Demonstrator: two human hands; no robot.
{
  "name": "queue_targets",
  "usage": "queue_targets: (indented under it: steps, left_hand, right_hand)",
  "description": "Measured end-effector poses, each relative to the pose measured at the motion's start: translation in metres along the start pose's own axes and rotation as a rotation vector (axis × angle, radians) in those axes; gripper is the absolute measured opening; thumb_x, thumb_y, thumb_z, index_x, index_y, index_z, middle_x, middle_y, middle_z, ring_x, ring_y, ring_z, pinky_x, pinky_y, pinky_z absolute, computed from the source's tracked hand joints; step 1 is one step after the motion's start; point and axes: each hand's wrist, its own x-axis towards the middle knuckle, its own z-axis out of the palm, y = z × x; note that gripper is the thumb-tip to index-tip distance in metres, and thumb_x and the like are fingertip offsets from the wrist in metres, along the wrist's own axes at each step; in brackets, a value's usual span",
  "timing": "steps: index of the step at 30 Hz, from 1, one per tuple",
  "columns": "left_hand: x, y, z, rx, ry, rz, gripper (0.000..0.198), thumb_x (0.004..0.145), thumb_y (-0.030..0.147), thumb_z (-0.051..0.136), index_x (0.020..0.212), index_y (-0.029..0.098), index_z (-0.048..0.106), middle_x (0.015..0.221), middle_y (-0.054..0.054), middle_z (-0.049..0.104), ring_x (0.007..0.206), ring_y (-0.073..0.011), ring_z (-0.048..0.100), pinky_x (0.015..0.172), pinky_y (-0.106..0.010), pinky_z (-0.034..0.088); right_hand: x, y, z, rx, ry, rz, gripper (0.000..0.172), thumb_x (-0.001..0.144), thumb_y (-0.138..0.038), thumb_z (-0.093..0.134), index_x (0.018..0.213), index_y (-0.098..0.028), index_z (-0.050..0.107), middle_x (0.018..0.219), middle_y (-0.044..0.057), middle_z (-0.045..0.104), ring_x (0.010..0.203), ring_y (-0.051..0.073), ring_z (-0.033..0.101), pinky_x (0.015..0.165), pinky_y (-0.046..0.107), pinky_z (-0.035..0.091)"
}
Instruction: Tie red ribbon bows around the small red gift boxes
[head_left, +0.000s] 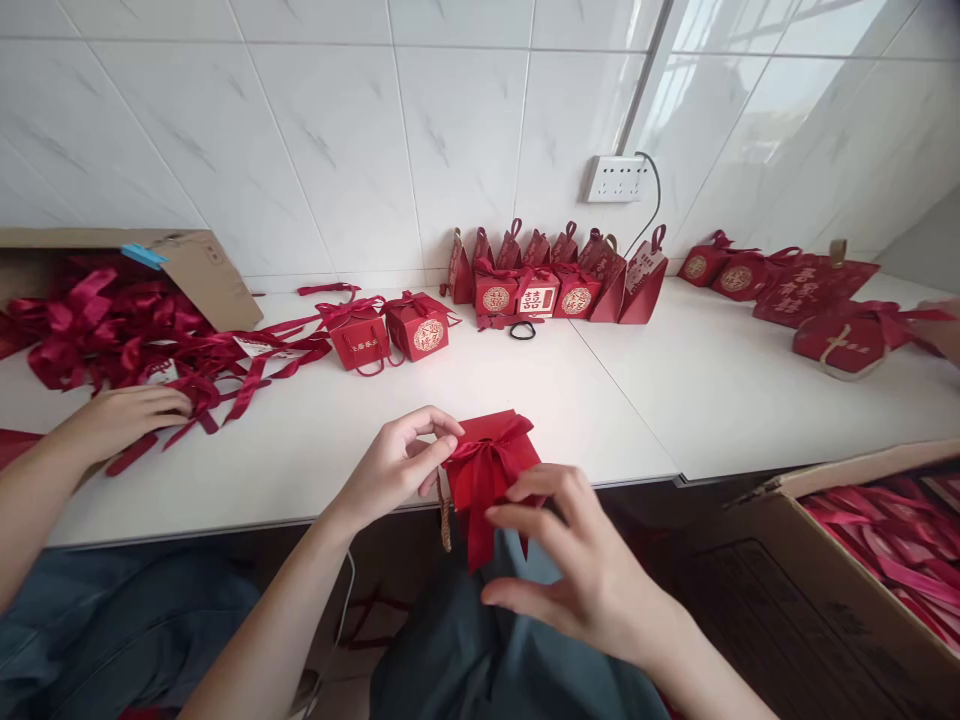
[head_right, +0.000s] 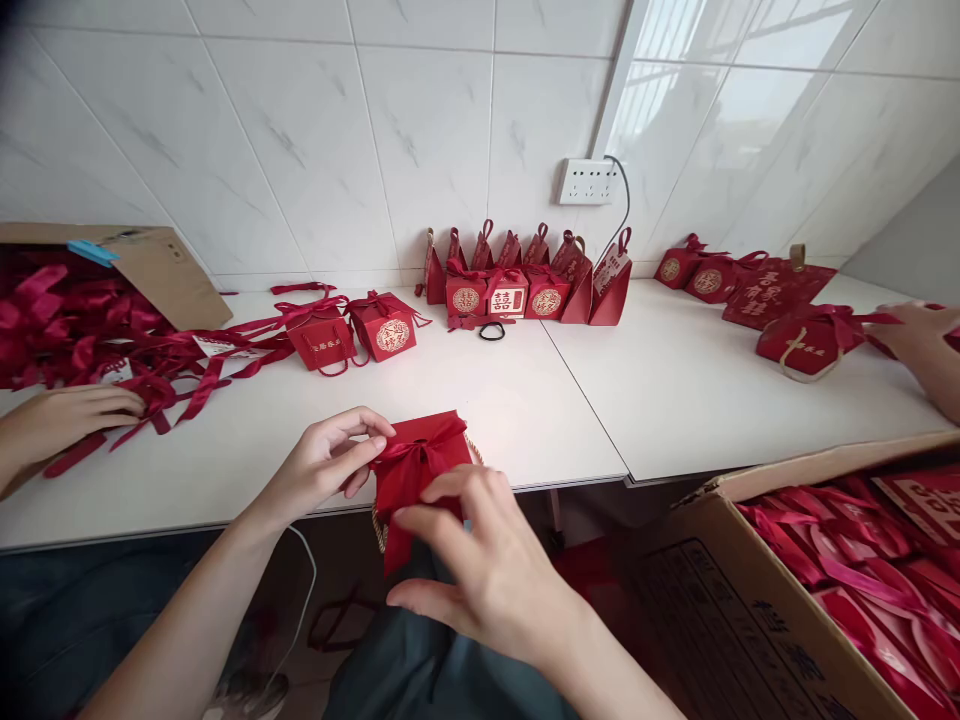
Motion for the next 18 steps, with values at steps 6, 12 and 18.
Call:
queue_targets:
  steps: [6, 12, 18]
  left_hand:
    - [-0.002, -0.002, -0.002, -0.023, -0.135, 0.004, 0.016, 0.083, 0.033, 0.054, 0.09, 0.018, 0.056, 0.066, 0.006, 0.045, 0.04, -0.0017, 0.036, 0.038, -0.016, 0.027]
    - [-0.001, 0.001, 0.0, 0.077, -0.116, 0.041, 0.016, 0.081, 0.032, 0.055, 0.091, 0.019, 0.058, 0.077, 0.002, 0.052, 0.05, -0.0049, 0.045, 0.043, -0.017, 0.035]
    - [-0.004, 0.004, -0.005, 0.09, -0.197, 0.081, 0.019, 0.078, 0.027, 0.058, 0.094, 0.019, 0.06, 0.09, -0.004, 0.06, 0.067, -0.0115, 0.056, 0.056, -0.021, 0.046]
  right_hand:
    - [-0.004, 0.006, 0.024, -0.158, 0.1, -0.23, 0.015, 0.089, -0.008, 0.051, 0.096, -0.015, 0.062, 0.097, 0.007, 0.068, 0.102, 0.017, 0.059, 0.092, 0.037, 0.036]
    - [-0.013, 0.017, 0.02, -0.006, 0.102, -0.266, 0.011, 0.086, -0.01, 0.053, 0.091, -0.015, 0.061, 0.092, 0.008, 0.068, 0.1, 0.018, 0.061, 0.095, 0.041, 0.041]
    - [-0.019, 0.025, 0.019, 0.064, 0.069, -0.256, 0.014, 0.082, -0.007, 0.055, 0.094, -0.014, 0.06, 0.097, 0.012, 0.064, 0.106, 0.021, 0.059, 0.096, 0.045, 0.042]
